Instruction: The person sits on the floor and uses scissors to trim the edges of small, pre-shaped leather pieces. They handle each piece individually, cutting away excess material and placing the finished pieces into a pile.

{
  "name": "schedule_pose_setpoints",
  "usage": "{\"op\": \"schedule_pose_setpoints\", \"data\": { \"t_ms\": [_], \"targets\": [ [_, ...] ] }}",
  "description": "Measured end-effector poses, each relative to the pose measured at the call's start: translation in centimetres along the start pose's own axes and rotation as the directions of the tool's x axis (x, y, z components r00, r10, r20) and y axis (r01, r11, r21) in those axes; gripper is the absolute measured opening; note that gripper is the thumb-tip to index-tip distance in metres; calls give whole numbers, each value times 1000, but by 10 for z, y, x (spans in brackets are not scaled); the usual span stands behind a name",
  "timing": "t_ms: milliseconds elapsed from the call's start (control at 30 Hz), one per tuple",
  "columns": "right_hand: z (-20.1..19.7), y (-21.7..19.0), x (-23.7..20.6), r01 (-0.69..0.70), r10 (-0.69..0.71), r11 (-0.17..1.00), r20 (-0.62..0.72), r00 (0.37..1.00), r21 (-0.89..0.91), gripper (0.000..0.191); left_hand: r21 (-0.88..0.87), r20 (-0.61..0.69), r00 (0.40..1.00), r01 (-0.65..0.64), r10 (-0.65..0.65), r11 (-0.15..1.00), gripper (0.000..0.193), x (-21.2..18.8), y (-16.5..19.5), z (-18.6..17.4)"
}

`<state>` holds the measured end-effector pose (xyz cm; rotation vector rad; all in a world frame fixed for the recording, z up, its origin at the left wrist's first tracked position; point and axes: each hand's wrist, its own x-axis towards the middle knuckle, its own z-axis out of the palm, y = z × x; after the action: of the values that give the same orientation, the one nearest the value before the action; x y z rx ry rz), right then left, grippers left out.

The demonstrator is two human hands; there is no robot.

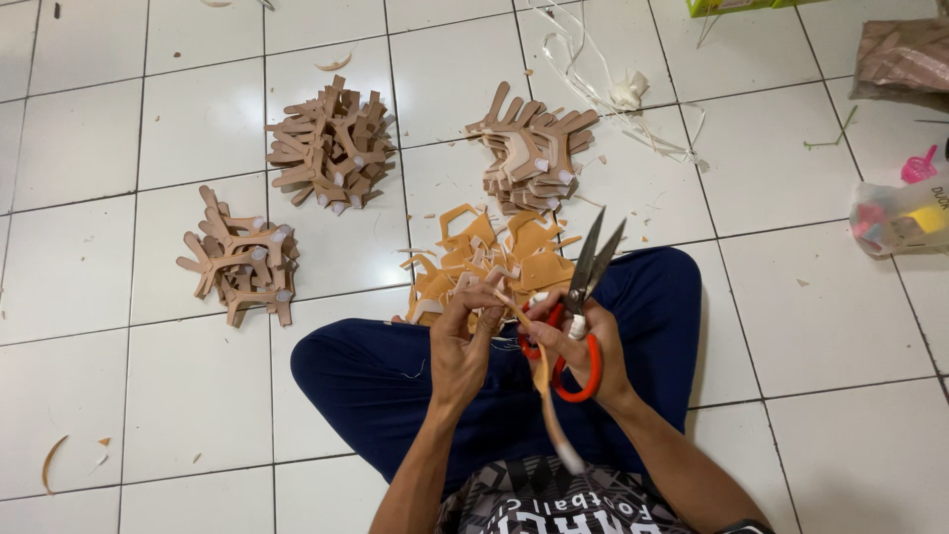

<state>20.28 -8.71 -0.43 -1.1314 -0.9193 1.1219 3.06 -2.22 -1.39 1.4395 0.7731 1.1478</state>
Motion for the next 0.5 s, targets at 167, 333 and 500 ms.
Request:
{"op": "schedule_pose_setpoints", "data": {
  "t_ms": [167, 333, 500],
  "targets": [
    [-1, 16, 0, -232, 237, 949, 2, 971, 215, 38, -3, 29, 997, 76, -76, 997, 6, 4, 7, -2],
    [-27, 19, -10, -100, 146, 946, 130, 981, -308, 52, -15, 41, 989, 140, -140, 990, 6, 15, 20, -19],
    [-48, 13, -22, -138, 275, 926, 380, 883, -351, 72, 75, 80, 988, 126, -132, 989, 8, 14, 29, -33]
  ]
}}
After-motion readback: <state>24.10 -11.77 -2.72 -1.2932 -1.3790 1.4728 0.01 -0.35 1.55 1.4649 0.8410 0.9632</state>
